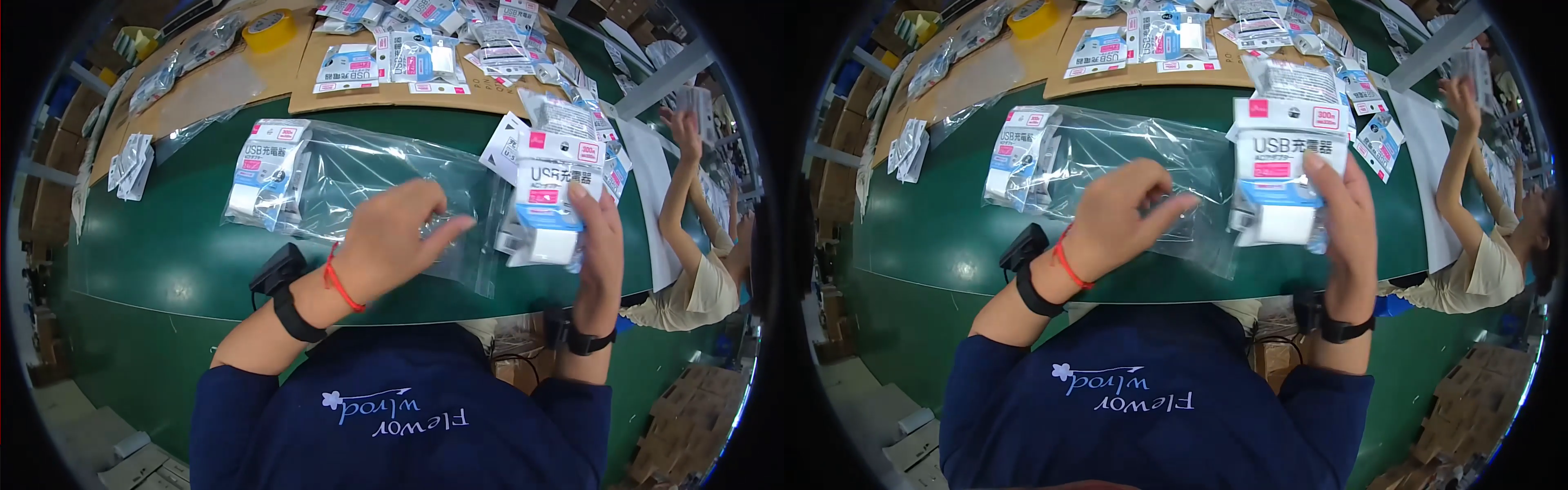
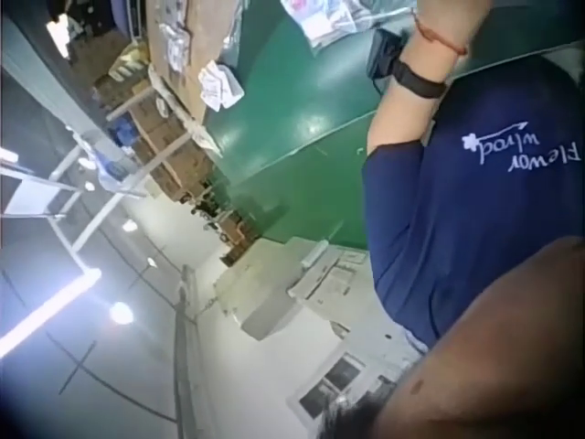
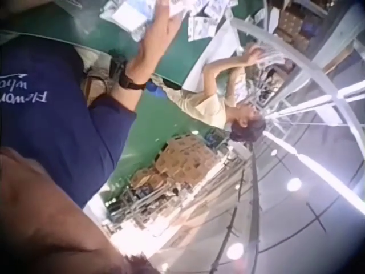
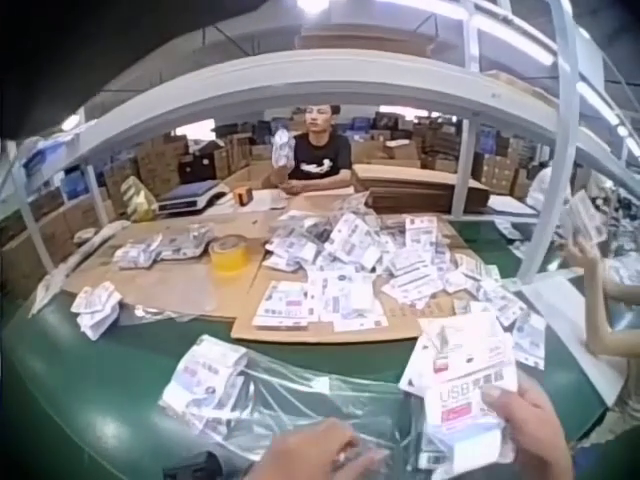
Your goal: The person packs USB chargers and a label into a plastic bag by hand, seals it, and repeats the process for a second bag.
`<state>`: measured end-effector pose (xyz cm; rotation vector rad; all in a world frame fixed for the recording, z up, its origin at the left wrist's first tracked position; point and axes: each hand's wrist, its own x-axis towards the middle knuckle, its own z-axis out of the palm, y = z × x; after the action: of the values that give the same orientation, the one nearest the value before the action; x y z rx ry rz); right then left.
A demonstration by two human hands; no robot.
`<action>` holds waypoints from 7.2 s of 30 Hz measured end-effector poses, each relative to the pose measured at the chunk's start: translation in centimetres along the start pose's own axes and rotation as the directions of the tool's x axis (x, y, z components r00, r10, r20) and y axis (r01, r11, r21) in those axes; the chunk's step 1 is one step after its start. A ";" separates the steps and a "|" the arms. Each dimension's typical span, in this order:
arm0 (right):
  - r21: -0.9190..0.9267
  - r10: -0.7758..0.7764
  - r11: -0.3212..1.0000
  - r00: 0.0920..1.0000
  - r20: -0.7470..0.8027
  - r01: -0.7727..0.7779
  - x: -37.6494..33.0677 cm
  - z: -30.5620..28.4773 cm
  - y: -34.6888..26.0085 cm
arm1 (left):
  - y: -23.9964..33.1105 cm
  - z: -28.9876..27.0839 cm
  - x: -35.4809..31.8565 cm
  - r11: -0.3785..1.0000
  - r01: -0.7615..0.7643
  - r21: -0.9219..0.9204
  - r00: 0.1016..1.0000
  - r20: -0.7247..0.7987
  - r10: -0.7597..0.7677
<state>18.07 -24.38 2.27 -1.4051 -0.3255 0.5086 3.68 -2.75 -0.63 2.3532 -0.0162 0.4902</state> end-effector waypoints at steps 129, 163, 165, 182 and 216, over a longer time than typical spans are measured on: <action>-0.829 0.240 0.166 0.793 0.560 0.535 19.7 17.2 2.1 | -7.4 -10.2 -6.0 0.077 -0.397 -0.915 0.660 -0.342 -0.669; 0.159 -0.232 0.967 0.947 0.220 0.200 3.7 12.0 3.2 | -2.2 -1.6 1.8 0.676 0.008 -0.737 0.931 -0.241 -0.274; 0.165 -0.229 0.967 0.948 0.222 0.195 3.5 12.0 3.2 | -2.0 -1.5 1.7 0.708 0.003 -0.706 0.928 -0.262 -0.265; 0.324 -0.240 0.910 0.966 -0.097 0.258 2.3 6.9 2.4 | -0.6 0.1 -0.5 0.933 0.087 -0.351 0.947 -0.261 -0.186; -0.179 0.437 0.893 0.696 0.570 -0.413 4.3 6.0 5.4 | 1.5 0.6 -4.1 0.954 -0.164 0.249 0.975 -0.104 0.195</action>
<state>17.95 -16.60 -2.51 -1.3257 -0.5196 1.3604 -0.11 -4.76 -1.49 2.5644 -0.1193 0.7698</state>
